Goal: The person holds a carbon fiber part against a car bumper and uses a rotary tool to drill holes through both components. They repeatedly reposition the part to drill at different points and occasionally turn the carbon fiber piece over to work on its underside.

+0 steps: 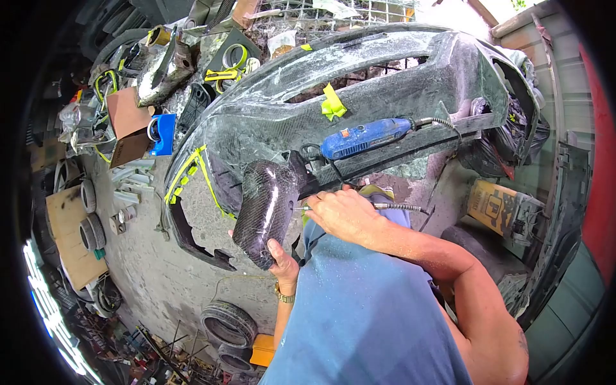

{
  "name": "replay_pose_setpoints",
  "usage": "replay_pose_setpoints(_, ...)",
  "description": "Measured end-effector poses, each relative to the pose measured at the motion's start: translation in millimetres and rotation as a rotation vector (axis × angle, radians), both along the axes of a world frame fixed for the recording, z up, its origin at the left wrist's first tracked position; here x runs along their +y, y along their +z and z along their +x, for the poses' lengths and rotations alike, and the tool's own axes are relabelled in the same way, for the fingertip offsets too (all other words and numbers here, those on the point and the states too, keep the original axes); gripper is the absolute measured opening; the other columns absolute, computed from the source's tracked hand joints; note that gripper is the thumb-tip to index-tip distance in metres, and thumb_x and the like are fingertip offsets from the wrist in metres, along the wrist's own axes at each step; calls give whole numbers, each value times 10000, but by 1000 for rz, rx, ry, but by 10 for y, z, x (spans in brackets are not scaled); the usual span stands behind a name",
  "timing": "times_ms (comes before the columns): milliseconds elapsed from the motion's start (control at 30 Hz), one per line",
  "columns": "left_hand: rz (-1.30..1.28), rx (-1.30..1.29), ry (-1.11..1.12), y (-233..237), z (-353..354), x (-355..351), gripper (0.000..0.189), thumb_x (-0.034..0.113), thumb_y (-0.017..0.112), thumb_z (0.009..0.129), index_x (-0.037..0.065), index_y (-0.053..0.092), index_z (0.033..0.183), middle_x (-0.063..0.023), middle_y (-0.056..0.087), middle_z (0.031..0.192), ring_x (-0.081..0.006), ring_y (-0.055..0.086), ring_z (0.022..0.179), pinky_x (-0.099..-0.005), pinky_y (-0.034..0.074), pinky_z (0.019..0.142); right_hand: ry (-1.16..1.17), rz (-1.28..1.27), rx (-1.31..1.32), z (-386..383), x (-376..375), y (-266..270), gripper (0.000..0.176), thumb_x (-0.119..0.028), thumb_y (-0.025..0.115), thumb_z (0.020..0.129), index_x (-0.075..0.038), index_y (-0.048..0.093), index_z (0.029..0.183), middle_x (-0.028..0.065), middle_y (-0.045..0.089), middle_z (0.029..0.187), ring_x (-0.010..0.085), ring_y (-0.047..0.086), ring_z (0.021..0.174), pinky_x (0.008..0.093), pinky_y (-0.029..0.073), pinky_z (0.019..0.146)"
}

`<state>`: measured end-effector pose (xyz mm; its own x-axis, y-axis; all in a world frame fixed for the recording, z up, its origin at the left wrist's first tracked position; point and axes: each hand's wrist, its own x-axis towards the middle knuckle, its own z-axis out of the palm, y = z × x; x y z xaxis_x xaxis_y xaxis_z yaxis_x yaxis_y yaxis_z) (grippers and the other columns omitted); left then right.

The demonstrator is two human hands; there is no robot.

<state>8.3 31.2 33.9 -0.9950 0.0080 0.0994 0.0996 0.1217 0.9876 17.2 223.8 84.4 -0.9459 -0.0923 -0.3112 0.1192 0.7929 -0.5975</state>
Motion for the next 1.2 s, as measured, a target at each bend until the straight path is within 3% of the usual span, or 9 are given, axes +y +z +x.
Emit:
replay_pose_setpoints(167, 12, -15, 7, 31, -1, 24, 925, 323, 588, 916, 8, -1, 1555, -171, 113, 1597, -291, 193, 1452, -438, 157, 1196, -7, -14, -22, -12, 9, 10, 286, -286, 538, 965, -18, 623, 1016, 151, 691, 920, 323, 692, 811, 445, 536, 737)
replay_pose_setpoints(233, 14, -11, 12, 19, -1, 15, 927, 327, 589, 916, 8, -1, 1555, -171, 120, 1595, -293, 200, 1450, -439, 159, 1196, -36, -82, 8, -15, 15, -52, 287, -308, 554, 960, -25, 598, 979, 194, 662, 928, 398, 665, 792, 492, 538, 696)
replay_pose_setpoints(367, -31, 38, 5, -57, -9, -50, 911, 324, 583, 921, 2, 12, 1554, -182, 150, 1582, -300, 231, 1435, -443, 179, 1190, -45, -56, -92, -17, 5, 21, 311, -299, 539, 964, -6, 619, 1032, 169, 695, 932, 348, 687, 855, 462, 530, 772)
replay_pose_setpoints(667, 62, -3, 34, -10, -30, 11, 914, 331, 592, 930, -3, 10, 1551, -191, 164, 1572, -309, 260, 1419, -449, 202, 1181, -62, -103, -84, 2, 7, -46, 316, -286, 517, 975, 2, 606, 1070, 199, 692, 933, 402, 677, 830, 496, 536, 758)
replay_pose_setpoints(767, 55, 11, 30, -43, -23, -20, 917, 328, 596, 928, -5, 10, 1550, -193, 168, 1569, -309, 265, 1415, -449, 205, 1180, -83, -95, -100, -1, -11, -71, 320, -324, 530, 972, -21, 606, 1040, 204, 662, 1022, 413, 660, 857, 501, 535, 739)
replay_pose_setpoints(933, 36, 9, 28, -35, -24, -12, 917, 331, 595, 928, -6, 12, 1550, -194, 172, 1567, -305, 268, 1413, -446, 209, 1178, -45, -102, -38, -9, 1, -29, 325, -280, 515, 977, 22, 602, 1059, 200, 692, 932, 388, 685, 832, 487, 555, 716)
replay_pose_setpoints(1033, 0, 23, 40, -70, -24, -48, 912, 340, 587, 930, -7, 14, 1550, -194, 172, 1568, -303, 269, 1413, -443, 210, 1177, -20, -86, -137, -51, 7, 70, 320, -279, 515, 977, 20, 600, 1052, 200, 690, 929, 388, 684, 838, 489, 555, 718)
replay_pose_setpoints(1200, -38, 43, 31, -97, -25, -73, 926, 367, 593, 932, -8, 13, 1550, -189, 165, 1572, -298, 268, 1413, -442, 207, 1178, -58, -111, -52, -25, -17, -29, 318, -285, 514, 979, 18, 600, 1028, 206, 686, 918, 389, 679, 847, 493, 553, 727)
